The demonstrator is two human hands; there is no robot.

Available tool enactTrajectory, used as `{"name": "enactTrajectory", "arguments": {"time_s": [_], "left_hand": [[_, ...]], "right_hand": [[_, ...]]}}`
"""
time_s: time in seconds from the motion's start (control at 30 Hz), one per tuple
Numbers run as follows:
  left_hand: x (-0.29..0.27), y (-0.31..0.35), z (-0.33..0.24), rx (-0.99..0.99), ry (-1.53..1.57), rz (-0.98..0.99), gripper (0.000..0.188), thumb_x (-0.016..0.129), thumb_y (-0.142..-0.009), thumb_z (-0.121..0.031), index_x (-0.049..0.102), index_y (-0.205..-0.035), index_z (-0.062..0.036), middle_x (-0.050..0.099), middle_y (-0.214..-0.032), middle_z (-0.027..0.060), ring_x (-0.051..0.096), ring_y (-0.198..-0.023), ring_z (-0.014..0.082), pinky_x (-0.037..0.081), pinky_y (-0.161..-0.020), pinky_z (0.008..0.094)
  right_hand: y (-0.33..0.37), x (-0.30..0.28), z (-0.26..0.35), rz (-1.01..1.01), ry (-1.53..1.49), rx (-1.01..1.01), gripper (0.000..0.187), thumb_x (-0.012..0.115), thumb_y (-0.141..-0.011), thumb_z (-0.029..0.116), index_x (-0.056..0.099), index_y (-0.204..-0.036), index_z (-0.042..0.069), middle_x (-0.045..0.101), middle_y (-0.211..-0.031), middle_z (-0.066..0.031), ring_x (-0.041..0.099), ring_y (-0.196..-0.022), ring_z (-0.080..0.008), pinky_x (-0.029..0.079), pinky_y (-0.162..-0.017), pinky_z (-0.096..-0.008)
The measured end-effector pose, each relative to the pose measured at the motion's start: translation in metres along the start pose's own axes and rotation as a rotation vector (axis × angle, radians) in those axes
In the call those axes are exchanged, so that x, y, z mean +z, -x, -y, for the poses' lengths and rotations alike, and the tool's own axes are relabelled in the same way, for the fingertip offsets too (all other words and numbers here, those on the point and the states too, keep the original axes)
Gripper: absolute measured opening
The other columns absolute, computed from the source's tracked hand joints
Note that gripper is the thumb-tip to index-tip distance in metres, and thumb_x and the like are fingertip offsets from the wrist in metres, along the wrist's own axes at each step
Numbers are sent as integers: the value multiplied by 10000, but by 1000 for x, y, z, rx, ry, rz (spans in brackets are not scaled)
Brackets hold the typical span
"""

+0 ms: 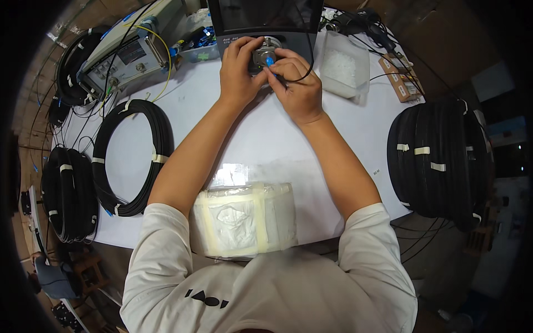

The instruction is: Cleaning and inspecting a fiber optic connector using a specialized cleaning tool and a digital microscope.

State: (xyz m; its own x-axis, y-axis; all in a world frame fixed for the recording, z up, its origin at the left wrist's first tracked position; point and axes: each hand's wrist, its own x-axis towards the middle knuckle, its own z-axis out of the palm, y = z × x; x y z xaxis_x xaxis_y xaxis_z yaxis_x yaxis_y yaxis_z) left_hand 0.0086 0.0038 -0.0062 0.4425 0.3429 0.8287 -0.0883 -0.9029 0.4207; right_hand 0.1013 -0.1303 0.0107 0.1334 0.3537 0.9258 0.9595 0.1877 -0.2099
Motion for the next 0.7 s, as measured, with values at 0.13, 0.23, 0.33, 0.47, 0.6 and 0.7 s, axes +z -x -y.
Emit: {"name": "enactTrajectory", "arguments": {"time_s": [0.13, 0.23, 0.33, 0.47, 0.6, 0.7], "left_hand": [[-1, 1, 0, -21, 0, 11, 701, 839, -678, -76, 633, -1345, -137, 601, -1305, 85, 583, -1193, 337, 515, -987, 425], [0, 1, 2, -7, 5, -3, 735, 876, -656, -118, 624, -1346, -144, 593, -1280, 75, 578, -1128, 325, 485, -970, 436], [2, 1, 3, 7, -1, -13, 730, 871, -658, -105, 625, -1344, -141, 592, -1286, 79, 577, -1144, 330, 488, -979, 436], [3, 1, 0, 5, 2, -7, 721, 852, -668, -82, 621, -1350, -120, 591, -1291, 92, 573, -1160, 339, 487, -989, 438], [1, 1, -2, 13, -6, -1, 715, 833, -672, -49, 617, -1351, -102, 585, -1295, 109, 571, -1167, 348, 486, -992, 442], [0, 1, -2, 6, -1, 4, 737, 835, -660, -32, 611, -1359, -105, 583, -1299, 112, 571, -1173, 351, 488, -994, 446]], "right_hand": [[1, -1, 4, 33, -11, 8, 226, 826, -790, -14, 659, -916, 70, 705, -960, -101, 713, -1095, -321, 591, -850, -382], [1, -1, 5, 54, 27, 12, 226, 823, -784, -15, 659, -913, 73, 699, -984, -96, 703, -1109, -322, 586, -856, -389], [-1, -2, 7, 57, 26, 30, 227, 821, -775, -22, 667, -911, 75, 698, -996, -92, 698, -1114, -317, 582, -852, -393], [-5, -3, 11, 65, 51, 64, 198, 835, -798, -2, 694, -925, 55, 699, -956, -108, 696, -1081, -334, 565, -870, -395], [-10, -3, 16, 45, 86, 87, 200, 849, -786, 33, 712, -929, 66, 687, -946, -104, 683, -1047, -324, 559, -842, -407], [-10, -3, 15, 49, 72, 125, 204, 861, -776, 54, 728, -931, 69, 680, -1010, -100, 666, -1059, -318, 559, -835, -408]]}}
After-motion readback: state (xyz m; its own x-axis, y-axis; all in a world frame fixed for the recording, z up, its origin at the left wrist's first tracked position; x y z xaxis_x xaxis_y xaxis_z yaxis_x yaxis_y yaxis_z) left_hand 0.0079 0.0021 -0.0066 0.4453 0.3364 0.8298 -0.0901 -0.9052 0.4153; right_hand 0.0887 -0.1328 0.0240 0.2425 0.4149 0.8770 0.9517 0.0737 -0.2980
